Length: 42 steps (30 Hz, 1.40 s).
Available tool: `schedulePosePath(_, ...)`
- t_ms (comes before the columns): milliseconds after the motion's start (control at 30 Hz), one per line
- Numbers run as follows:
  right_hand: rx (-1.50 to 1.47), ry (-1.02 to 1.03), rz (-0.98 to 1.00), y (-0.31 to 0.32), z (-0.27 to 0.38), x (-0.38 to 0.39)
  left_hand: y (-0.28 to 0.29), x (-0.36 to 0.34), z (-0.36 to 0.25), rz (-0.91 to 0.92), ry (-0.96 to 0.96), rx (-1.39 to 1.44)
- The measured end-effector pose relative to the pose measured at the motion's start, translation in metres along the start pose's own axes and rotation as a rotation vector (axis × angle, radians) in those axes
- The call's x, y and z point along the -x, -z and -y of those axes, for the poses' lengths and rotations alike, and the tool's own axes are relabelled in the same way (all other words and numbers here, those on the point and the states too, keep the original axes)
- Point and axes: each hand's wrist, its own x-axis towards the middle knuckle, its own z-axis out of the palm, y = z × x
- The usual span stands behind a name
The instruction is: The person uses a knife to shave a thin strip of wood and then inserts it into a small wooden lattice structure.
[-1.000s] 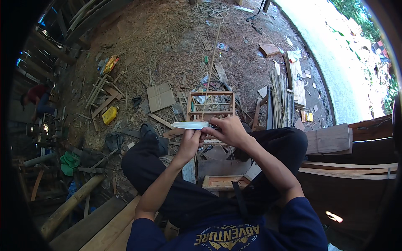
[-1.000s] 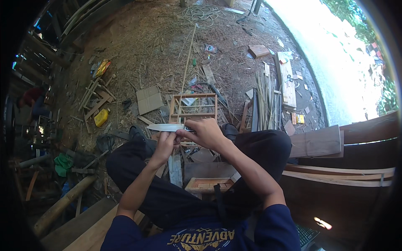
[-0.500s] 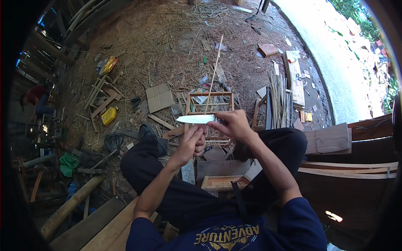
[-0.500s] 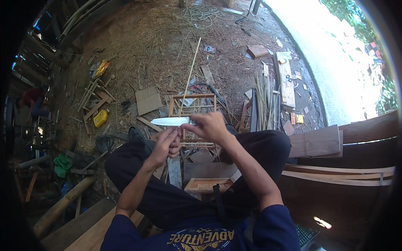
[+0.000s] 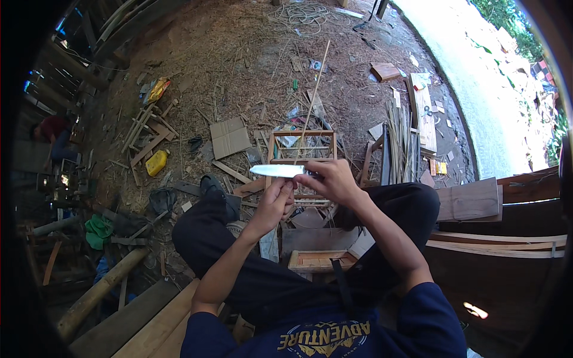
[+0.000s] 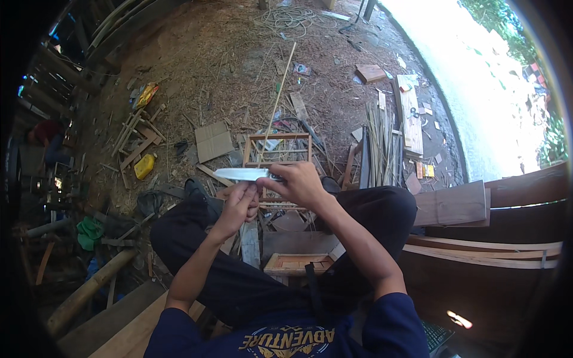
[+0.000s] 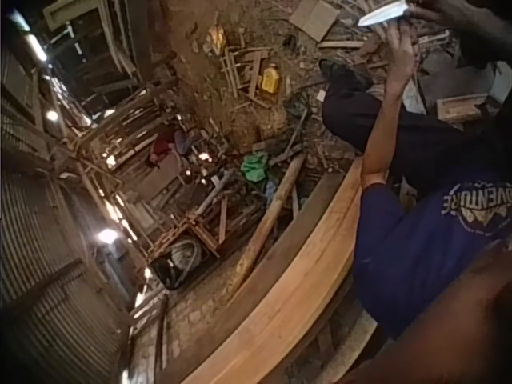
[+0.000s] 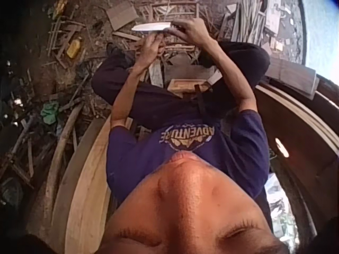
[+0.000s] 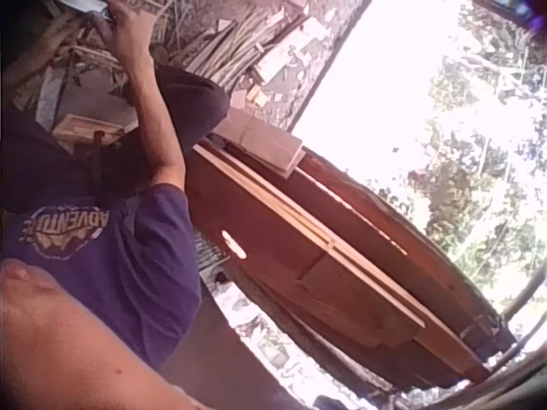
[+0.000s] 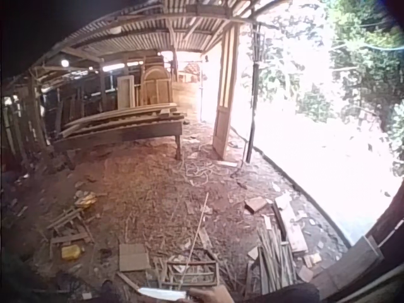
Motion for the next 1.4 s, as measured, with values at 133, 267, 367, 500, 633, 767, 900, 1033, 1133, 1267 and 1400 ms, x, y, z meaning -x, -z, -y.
schedulePosePath(133, 0.008, 0.077, 0.047, -0.002, 0.010, 0.003, 0.001, -0.001, 0.007, -0.015, 0.029, -0.016)
schedulePosePath(267, 0.019, 0.090, 0.045, -0.001, 0.005, 0.001, 0.002, -0.003, 0.009, -0.010, -0.004, -0.010)
schedulePosePath(367, 0.031, 0.077, 0.056, -0.002, -0.001, 0.004, 0.000, -0.001, 0.007, -0.025, 0.010, -0.002)
schedulePosePath(500, 0.049, 0.107, 0.058, 0.000, -0.002, 0.004, -0.008, 0.002, 0.003, -0.092, 0.012, 0.006)
schedulePosePath(633, 0.084, 0.128, 0.048, -0.001, -0.014, 0.004, -0.008, -0.002, 0.007, -0.076, -0.013, -0.045)
schedulePosePath(767, 0.107, 0.116, 0.042, 0.000, -0.016, 0.004, -0.011, -0.003, 0.005, -0.066, -0.055, -0.101)
schedulePosePath(900, 0.123, 0.104, 0.057, 0.003, -0.016, 0.003, -0.003, -0.008, 0.019, -0.089, -0.084, -0.234)
schedulePosePath(1033, 0.118, 0.105, 0.063, 0.002, -0.018, 0.003, -0.004, -0.009, 0.017, -0.070, -0.070, -0.159)
schedulePosePath(1133, 0.140, 0.099, 0.079, 0.002, -0.021, 0.004, -0.007, -0.010, 0.015, -0.069, -0.056, -0.120)
schedulePosePath(1267, 0.159, 0.097, 0.101, 0.002, -0.025, 0.003, -0.004, -0.012, 0.018, -0.063, -0.057, -0.126)
schedulePosePath(1400, 0.180, 0.088, 0.078, 0.005, -0.023, 0.002, -0.010, -0.008, 0.010, -0.077, -0.031, -0.081)
